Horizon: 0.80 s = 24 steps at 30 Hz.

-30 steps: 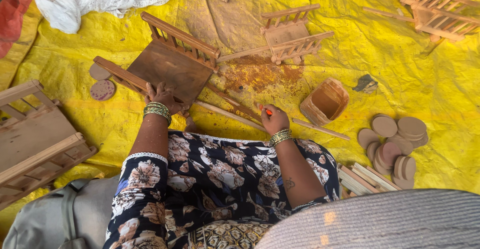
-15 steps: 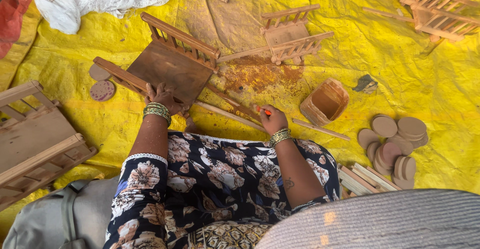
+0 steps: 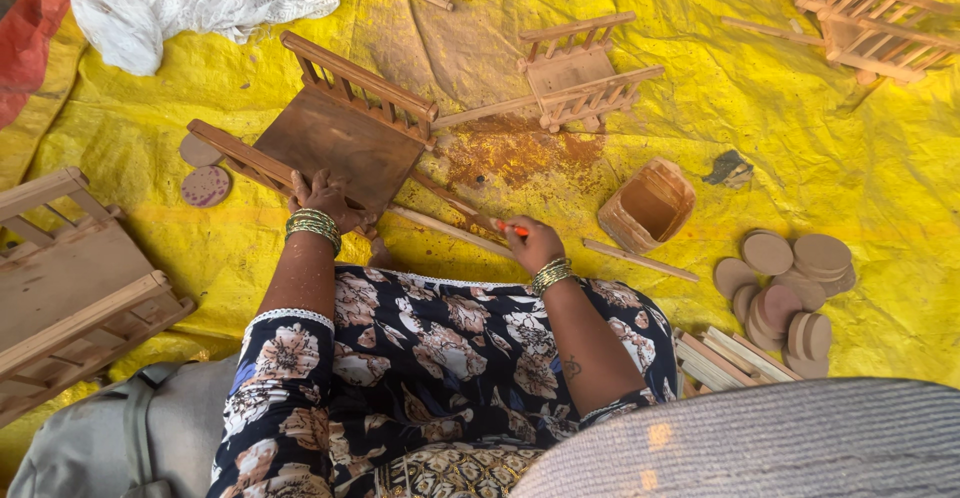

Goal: The person sits on a tarp-covered floor and paints small wooden furniture pieces, including a miniature chair and a small wooden stand, using a brush dipped from a container of brown stain. They hold and turn each piece to coat different surfaces and reach the rails and legs.

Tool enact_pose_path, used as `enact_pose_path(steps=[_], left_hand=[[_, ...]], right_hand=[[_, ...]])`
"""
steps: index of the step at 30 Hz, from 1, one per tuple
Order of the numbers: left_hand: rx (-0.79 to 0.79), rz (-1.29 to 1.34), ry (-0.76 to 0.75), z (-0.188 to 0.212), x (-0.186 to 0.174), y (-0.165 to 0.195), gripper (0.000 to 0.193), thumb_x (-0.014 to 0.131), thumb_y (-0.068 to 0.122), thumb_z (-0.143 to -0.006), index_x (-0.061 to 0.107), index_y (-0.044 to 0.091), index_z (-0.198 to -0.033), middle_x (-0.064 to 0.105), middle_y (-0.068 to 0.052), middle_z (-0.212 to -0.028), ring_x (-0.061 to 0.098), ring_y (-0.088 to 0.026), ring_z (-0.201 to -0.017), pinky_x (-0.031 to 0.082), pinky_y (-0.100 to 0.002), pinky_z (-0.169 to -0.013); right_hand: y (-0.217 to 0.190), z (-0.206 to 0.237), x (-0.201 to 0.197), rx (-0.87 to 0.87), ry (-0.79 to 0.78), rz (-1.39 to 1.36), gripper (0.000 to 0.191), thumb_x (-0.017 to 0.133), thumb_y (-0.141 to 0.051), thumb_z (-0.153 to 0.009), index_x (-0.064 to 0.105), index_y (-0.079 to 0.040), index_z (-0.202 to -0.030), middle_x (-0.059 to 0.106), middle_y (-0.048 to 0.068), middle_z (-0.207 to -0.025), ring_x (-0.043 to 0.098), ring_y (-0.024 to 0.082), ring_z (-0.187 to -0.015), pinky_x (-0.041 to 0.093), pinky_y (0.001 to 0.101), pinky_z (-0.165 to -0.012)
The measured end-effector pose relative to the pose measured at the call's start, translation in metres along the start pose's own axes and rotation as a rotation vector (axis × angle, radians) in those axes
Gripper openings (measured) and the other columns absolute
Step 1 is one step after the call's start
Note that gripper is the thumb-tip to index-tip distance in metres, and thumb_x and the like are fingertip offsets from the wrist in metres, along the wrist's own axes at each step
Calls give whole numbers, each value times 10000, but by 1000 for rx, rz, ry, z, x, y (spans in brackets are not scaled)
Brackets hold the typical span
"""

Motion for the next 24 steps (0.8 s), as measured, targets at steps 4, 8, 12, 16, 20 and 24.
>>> enact_pose_path(steps=[4, 8, 12, 16, 20, 24], left_hand=[[0, 10, 19, -1, 0, 2, 955, 856, 536, -717, 404, 414, -1549, 108, -7, -1730, -170, -451, -1558, 85, -664, -1227], [-28, -63, 19, 9, 3, 4, 878, 834, 578, -734, 483, 415, -1522, 120, -13, -1758, -126, -466, -1588, 98, -656, -1249], [121, -271, 134, 35, -60, 51, 731, 778, 544, -825, 533, 273, -1458, 310, -97, -1611, 132, -493, -1492, 207, -686, -1198], [516, -144, 752, 71, -241, 152, 840, 817, 383, -703, 551, 140, -1462, 423, -200, -1572, 381, -447, -1377, 389, -806, -909], [840, 131, 1116, 148, -327, 187, 799, 798, 396, -729, 563, 138, -1448, 446, -199, -1541, 401, -440, -1358, 396, -784, -915], [897, -3, 1153, 205, -304, 185, 759, 780, 408, -756, 575, 136, -1434, 469, -198, -1509, 422, -433, -1339, 403, -761, -920]], right_hand=[[-3, 2, -23, -120, 302, -50, 216, 661, -339, -955, 743, -175, -1070, 756, 131, -899, 731, 309, -777, 576, 423, -686], [-9, 6, -26, -224, 288, -130, 232, 673, -349, -945, 743, -159, -1058, 762, 142, -944, 742, 318, -818, 593, 417, -722], [-16, 10, -30, -312, 219, -111, 243, 696, -342, -934, 755, -145, -1063, 766, 149, -970, 740, 330, -834, 587, 424, -729], [-13, 7, -32, -201, 128, -165, 246, 690, -327, -942, 754, -148, -1098, 769, 135, -942, 750, 296, -799, 595, 404, -708], [-13, 6, -33, -127, 104, -206, 247, 683, -319, -941, 752, -150, -1106, 779, 102, -902, 755, 256, -755, 593, 392, -671], [-15, 13, -40, -193, 196, -204, 242, 725, -309, -929, 760, -122, -1079, 776, 107, -880, 750, 257, -755, 595, 392, -675]])
Point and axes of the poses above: each hand's wrist, its own z-axis away from the middle knuckle, its own x-axis out of the palm, y = z × x, the point moved 6 cm from there along -z, towards the middle knuckle
